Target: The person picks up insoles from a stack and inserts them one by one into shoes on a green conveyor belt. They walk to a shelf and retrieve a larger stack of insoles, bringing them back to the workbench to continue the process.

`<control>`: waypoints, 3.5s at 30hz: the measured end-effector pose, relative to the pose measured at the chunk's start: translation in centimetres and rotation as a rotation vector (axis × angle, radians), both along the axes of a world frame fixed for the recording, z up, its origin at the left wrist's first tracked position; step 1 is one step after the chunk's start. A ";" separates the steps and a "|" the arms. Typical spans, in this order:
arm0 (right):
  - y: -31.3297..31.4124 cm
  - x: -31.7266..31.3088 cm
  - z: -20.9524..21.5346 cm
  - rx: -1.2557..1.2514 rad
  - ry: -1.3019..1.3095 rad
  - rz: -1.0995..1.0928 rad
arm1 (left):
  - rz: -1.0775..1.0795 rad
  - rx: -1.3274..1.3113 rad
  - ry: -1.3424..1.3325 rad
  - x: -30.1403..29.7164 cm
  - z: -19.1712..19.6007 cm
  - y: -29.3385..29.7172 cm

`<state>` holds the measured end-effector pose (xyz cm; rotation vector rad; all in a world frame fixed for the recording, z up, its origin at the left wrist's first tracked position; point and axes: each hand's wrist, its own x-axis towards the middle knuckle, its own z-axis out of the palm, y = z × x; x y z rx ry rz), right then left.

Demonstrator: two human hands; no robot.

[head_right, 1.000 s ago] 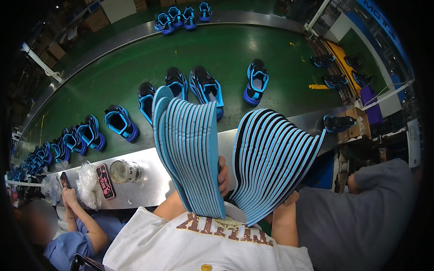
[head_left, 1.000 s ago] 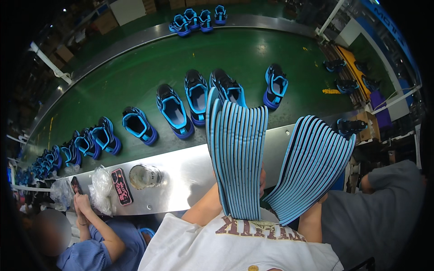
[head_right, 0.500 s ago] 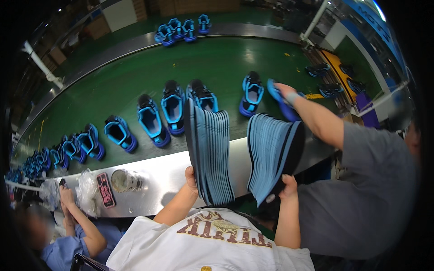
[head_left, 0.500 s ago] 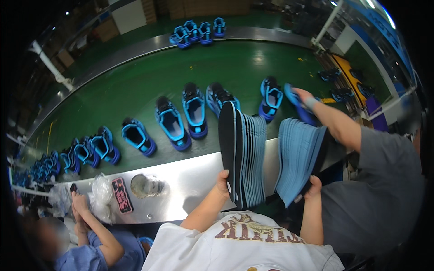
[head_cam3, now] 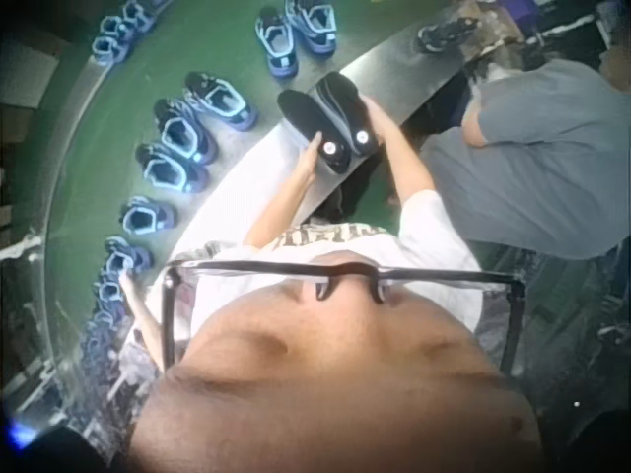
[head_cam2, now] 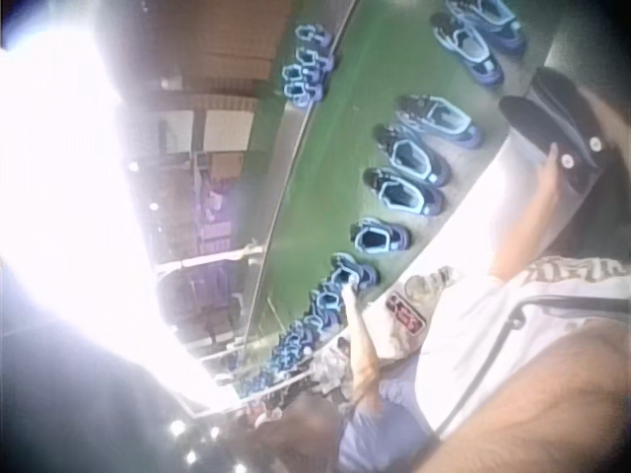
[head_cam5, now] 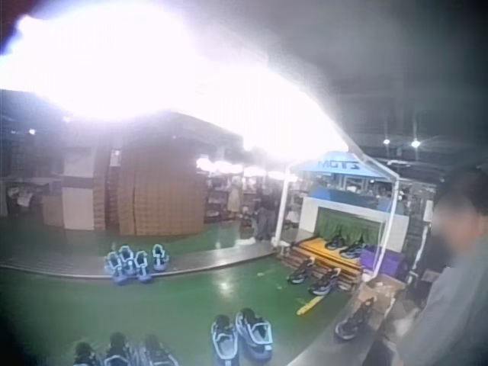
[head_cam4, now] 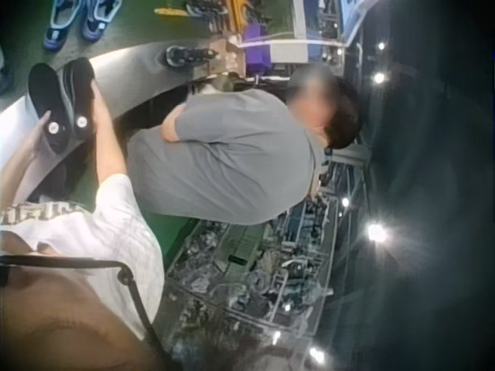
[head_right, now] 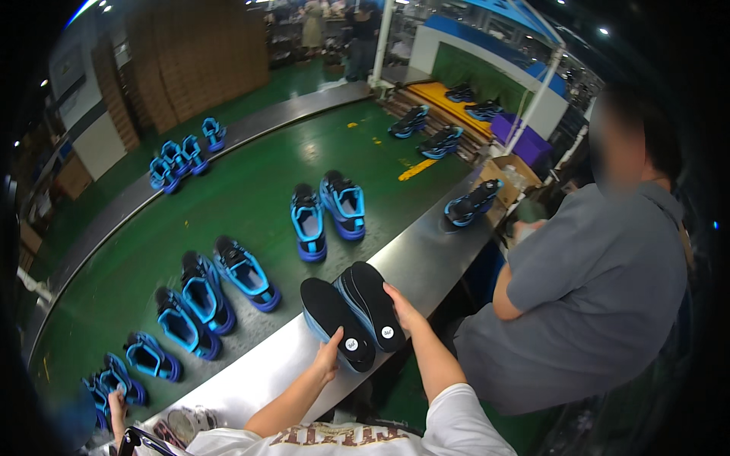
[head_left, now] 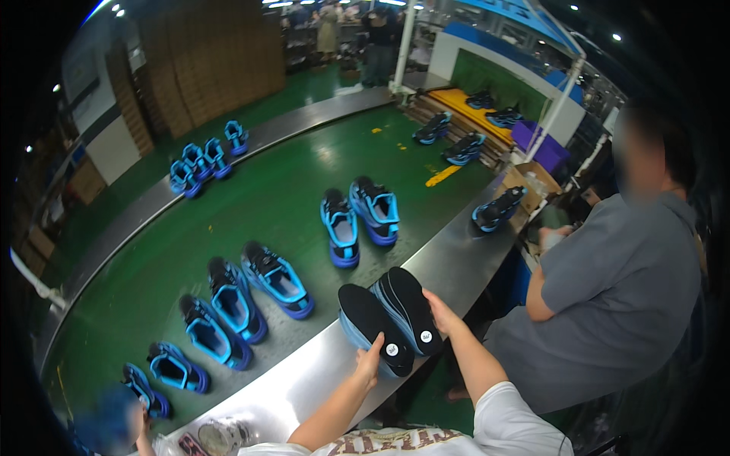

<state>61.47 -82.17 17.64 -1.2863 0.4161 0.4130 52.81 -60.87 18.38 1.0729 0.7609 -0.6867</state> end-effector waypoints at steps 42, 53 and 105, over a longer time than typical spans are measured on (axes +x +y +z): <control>-35.6 -87.8 34.7 -1.123 -1.209 -0.749 | -1.295 -2.523 -1.795 -66.9 26.6 -72.3; -64.5 -118.9 26.4 -0.573 -0.266 -2.618 | -1.739 -1.604 -1.413 -97.7 30.8 -109.5; -71.9 -123.6 27.8 0.176 -0.110 -2.690 | -2.796 -0.654 -0.680 -110.0 29.1 -112.7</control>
